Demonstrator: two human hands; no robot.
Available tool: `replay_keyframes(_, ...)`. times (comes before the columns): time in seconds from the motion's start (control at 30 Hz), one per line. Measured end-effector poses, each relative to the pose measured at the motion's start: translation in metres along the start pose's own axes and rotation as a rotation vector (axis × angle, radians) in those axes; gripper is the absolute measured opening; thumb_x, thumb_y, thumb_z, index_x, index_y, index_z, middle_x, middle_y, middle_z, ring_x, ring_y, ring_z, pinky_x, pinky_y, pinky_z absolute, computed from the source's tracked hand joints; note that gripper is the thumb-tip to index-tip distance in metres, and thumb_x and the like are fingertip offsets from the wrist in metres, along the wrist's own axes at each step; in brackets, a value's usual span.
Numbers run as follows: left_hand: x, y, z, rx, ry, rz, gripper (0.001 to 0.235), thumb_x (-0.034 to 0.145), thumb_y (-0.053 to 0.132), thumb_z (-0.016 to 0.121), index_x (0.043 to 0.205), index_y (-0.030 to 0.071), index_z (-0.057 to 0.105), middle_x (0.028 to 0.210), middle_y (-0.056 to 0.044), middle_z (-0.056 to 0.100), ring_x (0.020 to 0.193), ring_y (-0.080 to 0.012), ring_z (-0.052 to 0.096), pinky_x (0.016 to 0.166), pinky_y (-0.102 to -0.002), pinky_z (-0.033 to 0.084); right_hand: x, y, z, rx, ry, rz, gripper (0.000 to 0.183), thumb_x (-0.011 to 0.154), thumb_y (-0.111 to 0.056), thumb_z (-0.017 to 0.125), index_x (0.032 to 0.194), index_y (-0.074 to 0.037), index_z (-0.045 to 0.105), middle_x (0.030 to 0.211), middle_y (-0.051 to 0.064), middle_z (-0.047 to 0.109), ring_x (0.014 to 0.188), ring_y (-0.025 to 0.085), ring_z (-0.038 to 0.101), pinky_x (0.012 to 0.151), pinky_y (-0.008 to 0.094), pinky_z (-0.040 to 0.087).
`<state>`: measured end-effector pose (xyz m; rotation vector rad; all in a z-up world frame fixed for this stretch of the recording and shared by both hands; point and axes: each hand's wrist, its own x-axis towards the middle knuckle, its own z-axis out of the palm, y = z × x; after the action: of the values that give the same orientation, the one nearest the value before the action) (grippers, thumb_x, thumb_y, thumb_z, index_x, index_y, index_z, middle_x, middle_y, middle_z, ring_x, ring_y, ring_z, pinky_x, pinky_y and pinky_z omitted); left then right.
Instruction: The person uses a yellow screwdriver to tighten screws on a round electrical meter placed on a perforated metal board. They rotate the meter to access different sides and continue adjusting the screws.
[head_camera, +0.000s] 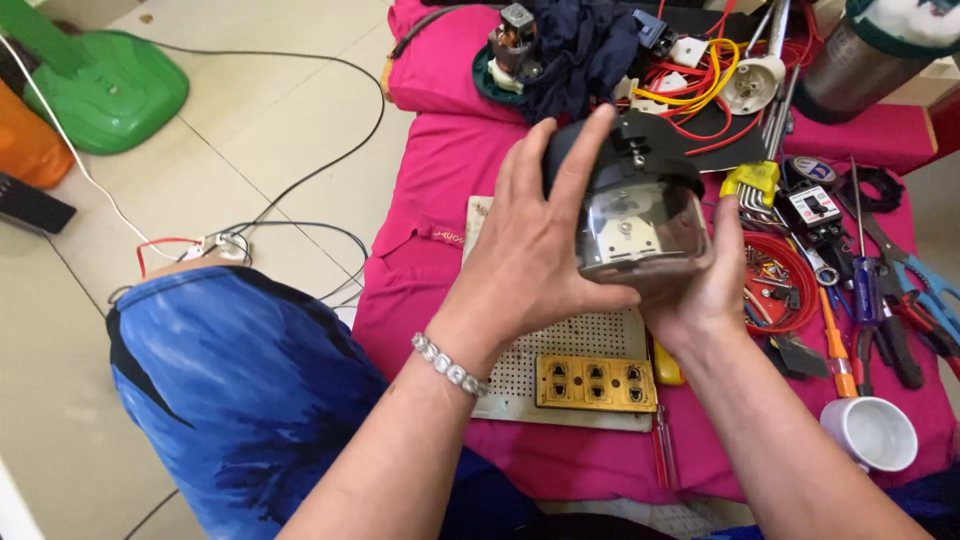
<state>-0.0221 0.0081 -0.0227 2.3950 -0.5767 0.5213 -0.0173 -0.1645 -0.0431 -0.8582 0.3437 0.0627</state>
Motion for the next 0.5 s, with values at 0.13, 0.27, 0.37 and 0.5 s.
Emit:
replay_keyframes(0.13,0.011,-0.004,-0.007,0.029,-0.065,-0.049,0.150,0.045,0.055,0.105,0.163,0.025,0.017,0.159,-0.029,0.034,0.142,-0.0482,0.043,0.102,-0.058,0.050,0.005,-0.004,0.000,-0.001,0.038,0.026,0.066,0.099,-0.060,0.027,0.136,-0.015,0.059,0.129,0.004,0.068,0.114,0.019,0.066,0.098,0.037,0.052)
replay_keyframes(0.27,0.017,-0.006,-0.010,-0.023,-0.084,-0.030,0.139,0.047,0.051,0.103,0.159,0.022,0.026,0.158,-0.028,0.033,0.142,-0.0481,0.042,0.110,-0.056,0.046,0.019,-0.009,-0.029,-0.309,0.083,-0.031,0.064,0.100,-0.053,0.033,0.136,-0.009,0.062,0.128,0.006,0.070,0.109,0.016,0.065,0.090,0.030,0.051)
replay_keyframes(0.37,0.019,-0.004,-0.012,-0.024,-0.100,-0.020,0.137,0.048,0.048,0.101,0.159,0.019,0.028,0.156,-0.027,0.033,0.141,-0.0476,0.041,0.113,-0.053,0.043,0.012,-0.020,-0.057,-0.931,0.194,-0.279,0.048,0.103,-0.038,0.045,0.129,-0.004,0.067,0.116,0.012,0.072,0.099,0.025,0.066,0.083,0.037,0.051)
replay_keyframes(0.5,0.023,-0.003,-0.016,-0.031,-0.131,-0.035,0.135,0.049,0.045,0.101,0.159,0.016,0.027,0.155,-0.027,0.033,0.140,-0.0470,0.041,0.113,-0.051,0.041,-0.020,-0.029,-0.057,-1.789,0.220,-0.061,0.037,0.095,-0.032,0.062,0.126,-0.012,0.069,0.116,0.011,0.075,0.095,0.035,0.074,0.081,0.050,0.059)
